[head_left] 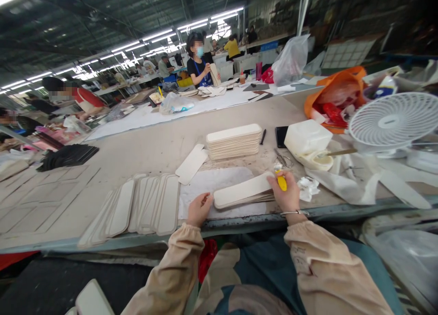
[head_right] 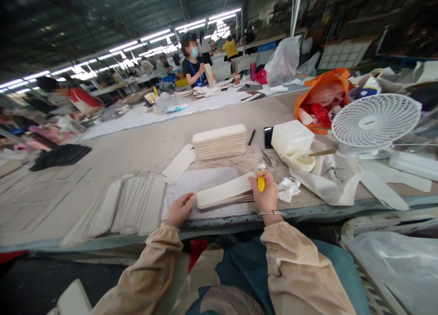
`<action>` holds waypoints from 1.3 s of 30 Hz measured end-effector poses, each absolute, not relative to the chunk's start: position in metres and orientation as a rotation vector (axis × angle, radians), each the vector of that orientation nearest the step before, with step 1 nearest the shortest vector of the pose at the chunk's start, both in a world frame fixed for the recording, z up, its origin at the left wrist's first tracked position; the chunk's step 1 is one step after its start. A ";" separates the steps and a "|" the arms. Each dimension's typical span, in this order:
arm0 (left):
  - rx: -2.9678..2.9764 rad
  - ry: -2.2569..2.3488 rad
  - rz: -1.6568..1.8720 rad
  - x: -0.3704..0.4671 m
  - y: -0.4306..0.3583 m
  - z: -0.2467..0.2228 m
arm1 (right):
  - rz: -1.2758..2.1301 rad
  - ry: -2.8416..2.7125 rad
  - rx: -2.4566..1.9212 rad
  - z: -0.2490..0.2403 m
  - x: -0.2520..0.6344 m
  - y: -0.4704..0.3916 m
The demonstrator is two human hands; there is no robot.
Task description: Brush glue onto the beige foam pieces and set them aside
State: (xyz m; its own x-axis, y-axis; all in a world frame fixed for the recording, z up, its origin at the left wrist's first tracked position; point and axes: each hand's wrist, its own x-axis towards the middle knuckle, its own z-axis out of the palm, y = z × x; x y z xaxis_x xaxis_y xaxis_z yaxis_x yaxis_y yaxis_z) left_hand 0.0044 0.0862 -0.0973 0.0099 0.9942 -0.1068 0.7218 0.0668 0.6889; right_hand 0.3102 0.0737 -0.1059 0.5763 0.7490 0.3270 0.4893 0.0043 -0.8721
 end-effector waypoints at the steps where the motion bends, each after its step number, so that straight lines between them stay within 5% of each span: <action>1: 1.737 1.765 0.596 0.005 0.086 -0.097 | 0.264 -1.062 -1.651 -0.106 0.311 0.074; 18: 1.844 1.774 0.544 0.016 0.085 -0.094 | -0.052 -1.527 -1.586 -0.101 0.302 0.071; 27: 1.817 1.770 0.553 0.018 0.088 -0.093 | 0.231 -2.032 -1.275 -0.105 0.254 0.049; 39: 1.808 1.768 0.566 0.021 0.087 -0.090 | 0.074 -1.492 -1.773 -0.118 0.308 0.058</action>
State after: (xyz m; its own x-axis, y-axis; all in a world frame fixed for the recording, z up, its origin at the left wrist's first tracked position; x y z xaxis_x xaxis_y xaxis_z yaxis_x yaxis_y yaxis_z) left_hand 0.0213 0.0867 -0.0901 0.0496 0.9960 -0.0744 0.7674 0.0097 0.6411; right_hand 0.3082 0.0583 -0.1180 0.3026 0.8501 0.4310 0.8034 0.0158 -0.5953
